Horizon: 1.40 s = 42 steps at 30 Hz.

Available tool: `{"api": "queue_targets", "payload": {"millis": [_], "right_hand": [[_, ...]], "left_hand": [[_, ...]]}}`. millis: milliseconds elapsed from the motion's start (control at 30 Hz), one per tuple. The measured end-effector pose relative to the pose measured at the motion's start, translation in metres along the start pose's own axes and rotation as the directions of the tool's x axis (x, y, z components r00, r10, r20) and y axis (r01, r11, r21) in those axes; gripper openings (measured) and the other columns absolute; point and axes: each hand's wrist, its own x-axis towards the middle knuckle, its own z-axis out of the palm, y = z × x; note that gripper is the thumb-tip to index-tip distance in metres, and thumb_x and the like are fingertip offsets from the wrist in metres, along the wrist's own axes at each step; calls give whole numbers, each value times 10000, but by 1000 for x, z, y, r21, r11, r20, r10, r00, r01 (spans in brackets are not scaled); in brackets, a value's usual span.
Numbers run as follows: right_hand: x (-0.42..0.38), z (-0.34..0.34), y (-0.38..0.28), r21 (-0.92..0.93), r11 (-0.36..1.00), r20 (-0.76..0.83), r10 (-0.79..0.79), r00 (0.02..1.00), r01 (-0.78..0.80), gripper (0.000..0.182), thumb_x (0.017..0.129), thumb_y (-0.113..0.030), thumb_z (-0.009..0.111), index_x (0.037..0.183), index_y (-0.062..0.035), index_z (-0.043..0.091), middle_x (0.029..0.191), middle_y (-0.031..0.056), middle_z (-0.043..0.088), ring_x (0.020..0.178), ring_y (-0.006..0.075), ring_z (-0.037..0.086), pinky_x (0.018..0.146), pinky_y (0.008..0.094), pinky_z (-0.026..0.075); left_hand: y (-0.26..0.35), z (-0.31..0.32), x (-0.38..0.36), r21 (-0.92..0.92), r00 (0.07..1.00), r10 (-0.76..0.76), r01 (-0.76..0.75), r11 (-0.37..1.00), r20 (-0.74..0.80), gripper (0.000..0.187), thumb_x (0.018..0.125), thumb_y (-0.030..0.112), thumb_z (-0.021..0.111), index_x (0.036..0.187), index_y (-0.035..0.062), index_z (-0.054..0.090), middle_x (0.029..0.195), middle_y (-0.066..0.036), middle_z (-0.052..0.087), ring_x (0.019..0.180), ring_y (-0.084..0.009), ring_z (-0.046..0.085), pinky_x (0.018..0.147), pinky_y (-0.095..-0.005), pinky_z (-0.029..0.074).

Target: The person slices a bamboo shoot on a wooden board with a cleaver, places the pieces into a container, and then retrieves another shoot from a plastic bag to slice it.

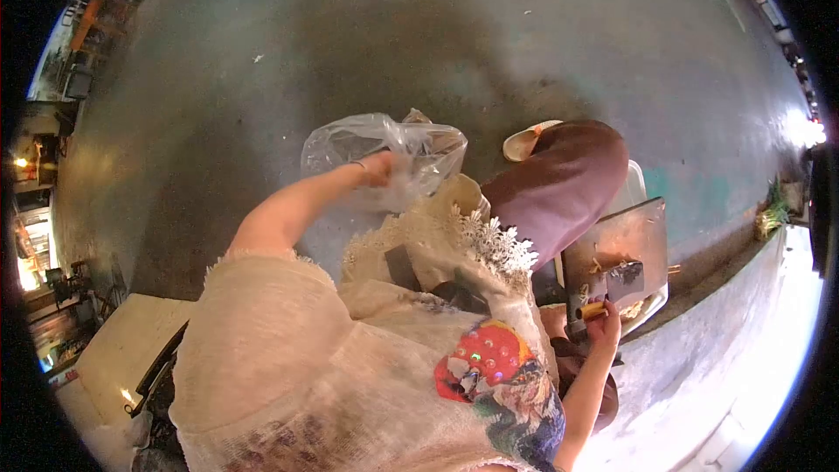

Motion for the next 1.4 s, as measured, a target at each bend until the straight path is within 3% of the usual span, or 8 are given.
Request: {"api": "queue_targets", "payload": {"millis": [67, 167, 333, 467, 633, 800, 1100, 1400], "right_hand": [[-6, 7, 3, 1, 1000, -28, 0, 1000, 0, 171, 862, -125, 537, 980, -2, 552, 938, 119, 616, 928, 281, 589, 877, 446, 464], [-13, 12, 4, 12, 1000, -24, 8, 1000, -7, 182, 857, -125, 549, 983, 6, 550, 953, 121, 615, 933, 279, 590, 887, 445, 461], [-18, 8, 8, -23, 1000, -41, -16, 999, 16, 186, 856, -125, 553, 982, 10, 548, 967, 120, 613, 945, 278, 588, 894, 441, 457], [-18, 2, 14, 0, 999, 29, -47, 998, 47, 188, 858, -123, 548, 996, 4, 551, 971, 114, 615, 943, 275, 591, 886, 428, 460], [-15, -1, 17, -35, 996, -7, -86, 996, 86, 207, 858, -129, 549, 1016, 4, 547, 970, 112, 614, 946, 271, 586, 890, 417, 455], [-23, 7, 15, -50, 997, 19, -51, 999, 52, 201, 854, -117, 545, 1015, 3, 544, 966, 112, 614, 943, 279, 582, 893, 418, 453], [-30, 24, 24, -2, 995, -81, -100, 992, 101, 72, 826, -70, 538, 873, -57, 485, 915, 117, 575, 883, 296, 578, 834, 431, 486], [-26, 16, 28, 20, 994, -97, -104, 990, 106, 79, 816, -36, 519, 882, -43, 477, 930, 145, 548, 877, 303, 571, 825, 439, 492]], "left_hand": [[-52, 89, 56, 128, 949, 286, -270, 954, -131, 407, 759, 64, 551, 1167, 59, 565, 1047, -133, 653, 992, -308, 605, 846, -388, 473], [-94, 163, 109, 463, 926, 110, -280, 841, 361, 269, 751, 103, 572, 997, 94, 680, 1017, -123, 657, 982, -280, 588, 811, -387, 467], [17, 50, 44, -197, 838, -440, 395, 897, -323, 170, 799, 104, 510, 891, 30, 633, 972, -236, 622, 922, -376, 594, 814, -433, 479], [-17, 82, 38, 68, 796, -343, 431, 900, -498, 137, 819, 111, 522, 862, 59, 640, 914, -175, 657, 862, -316, 631, 774, -418, 500], [-89, 139, 71, 483, 861, -400, 218, 848, 314, 435, 798, 74, 572, 1224, 113, 494, 1179, -190, 573, 990, -360, 607, 836, -417, 496], [14, 67, 56, 5, 906, -348, 360, 933, -239, 678, 797, 136, 592, 1410, 226, 318, 1110, -219, 603, 1042, -335, 592, 869, -391, 480], [-40, 97, 143, -674, 827, -390, 18, 739, -405, 353, 845, 207, 597, 1165, 77, 528, 1022, -118, 630, 893, -274, 615, 755, -378, 512], [19, 78, 119, -637, 751, -611, 348, 688, -250, 176, 857, 176, 570, 989, 59, 561, 884, -68, 618, 776, -224, 609, 631, -349, 517]]}}
